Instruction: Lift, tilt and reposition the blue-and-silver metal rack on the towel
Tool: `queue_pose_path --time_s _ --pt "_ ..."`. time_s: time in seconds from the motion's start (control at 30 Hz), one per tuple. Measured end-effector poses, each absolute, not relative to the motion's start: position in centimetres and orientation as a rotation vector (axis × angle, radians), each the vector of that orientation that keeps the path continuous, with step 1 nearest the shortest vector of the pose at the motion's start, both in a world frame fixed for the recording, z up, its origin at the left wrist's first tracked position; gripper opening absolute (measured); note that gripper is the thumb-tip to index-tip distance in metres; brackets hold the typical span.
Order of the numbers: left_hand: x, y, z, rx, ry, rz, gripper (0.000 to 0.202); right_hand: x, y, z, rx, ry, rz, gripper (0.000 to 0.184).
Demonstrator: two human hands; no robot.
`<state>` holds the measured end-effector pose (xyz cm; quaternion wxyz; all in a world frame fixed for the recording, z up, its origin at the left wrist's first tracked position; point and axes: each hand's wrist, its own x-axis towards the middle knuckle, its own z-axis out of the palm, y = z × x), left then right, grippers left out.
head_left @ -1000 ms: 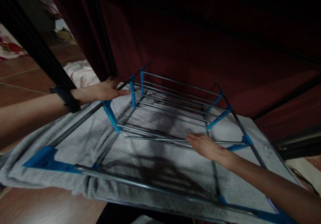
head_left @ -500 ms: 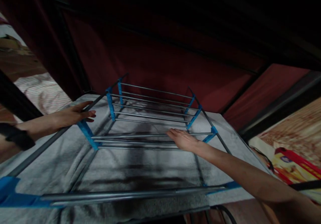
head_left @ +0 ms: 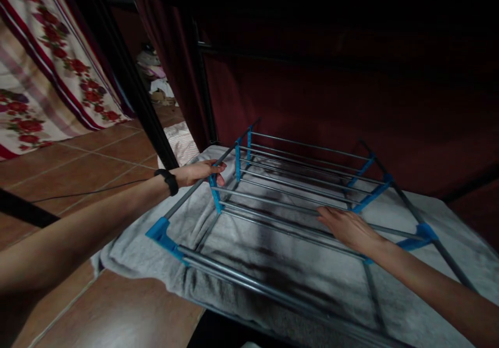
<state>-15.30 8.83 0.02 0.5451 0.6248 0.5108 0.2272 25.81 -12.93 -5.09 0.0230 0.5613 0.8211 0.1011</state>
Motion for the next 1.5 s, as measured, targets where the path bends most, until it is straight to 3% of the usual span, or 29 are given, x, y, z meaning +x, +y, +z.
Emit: queue_pose_path --time_s 0.3,0.53,1.0,1.5 --pt "-15.3 9.0 -0.4 1.524 1.209 0.579 0.05 26.7 -12.6 -5.3 1.725 2.72 0.387 0.014" --pt "-15.4 8.7 -0.1 1.423 1.181 0.597 0.034 26.6 -12.5 -4.4 1.76 2.688 0.228 0.013" --pt "-14.8 8.4 0.3 1.264 1.143 0.613 0.022 27.0 -12.4 -4.6 1.792 2.655 0.172 0.018" --pt "-14.5 8.3 -0.7 1.292 1.151 0.712 0.023 27.0 -12.2 -4.6 1.823 2.619 0.149 0.02"
